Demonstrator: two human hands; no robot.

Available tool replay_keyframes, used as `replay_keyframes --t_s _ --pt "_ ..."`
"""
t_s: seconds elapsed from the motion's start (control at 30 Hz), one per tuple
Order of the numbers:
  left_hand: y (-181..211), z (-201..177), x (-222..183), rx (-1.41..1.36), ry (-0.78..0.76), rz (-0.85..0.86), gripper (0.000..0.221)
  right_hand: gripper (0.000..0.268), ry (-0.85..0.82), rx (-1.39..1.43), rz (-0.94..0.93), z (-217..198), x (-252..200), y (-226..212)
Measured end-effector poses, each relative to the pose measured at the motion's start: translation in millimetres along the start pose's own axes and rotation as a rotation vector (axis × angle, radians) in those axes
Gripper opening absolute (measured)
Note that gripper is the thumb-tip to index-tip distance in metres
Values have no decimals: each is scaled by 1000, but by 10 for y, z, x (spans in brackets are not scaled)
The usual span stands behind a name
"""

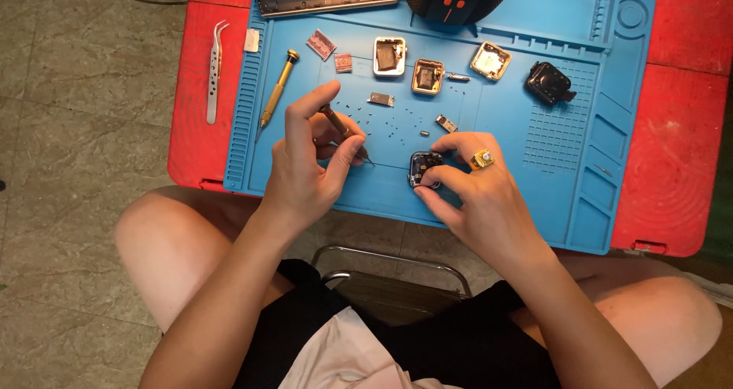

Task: Disassembling and cleaning the internal components of a small electronic device on a repair mat using precision tools.

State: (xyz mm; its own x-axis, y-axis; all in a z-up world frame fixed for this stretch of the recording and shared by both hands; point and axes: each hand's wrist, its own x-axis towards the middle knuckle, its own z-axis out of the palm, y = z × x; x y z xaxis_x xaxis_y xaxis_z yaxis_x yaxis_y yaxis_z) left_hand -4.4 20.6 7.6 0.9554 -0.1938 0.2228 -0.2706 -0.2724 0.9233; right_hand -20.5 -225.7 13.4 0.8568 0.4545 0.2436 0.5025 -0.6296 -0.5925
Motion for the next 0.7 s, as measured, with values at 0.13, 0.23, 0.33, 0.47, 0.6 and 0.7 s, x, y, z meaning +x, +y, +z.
replay_keyframes --t_s 0.13,0.23,0.33,0.47,0.6,0.7 --pt "130 46 12 -103 28 6 52 12 53 -10 -12 19 9 -17" --pt "180 184 21 -272 92 -47 52 14 92 0 -43 7 15 21" --pt "98 317 -9 -355 142 -49 55 17 72 16 -44 34 -3 25" --pt "17 439 33 -375 142 87 57 13 98 -13 19 46 -13 9" --pt "70 484 56 -328 111 55 55 12 115 -23 4 31 -14 -20" --pt "61 495 64 -320 105 46 55 11 115 -45 -9 35 -20 -9"
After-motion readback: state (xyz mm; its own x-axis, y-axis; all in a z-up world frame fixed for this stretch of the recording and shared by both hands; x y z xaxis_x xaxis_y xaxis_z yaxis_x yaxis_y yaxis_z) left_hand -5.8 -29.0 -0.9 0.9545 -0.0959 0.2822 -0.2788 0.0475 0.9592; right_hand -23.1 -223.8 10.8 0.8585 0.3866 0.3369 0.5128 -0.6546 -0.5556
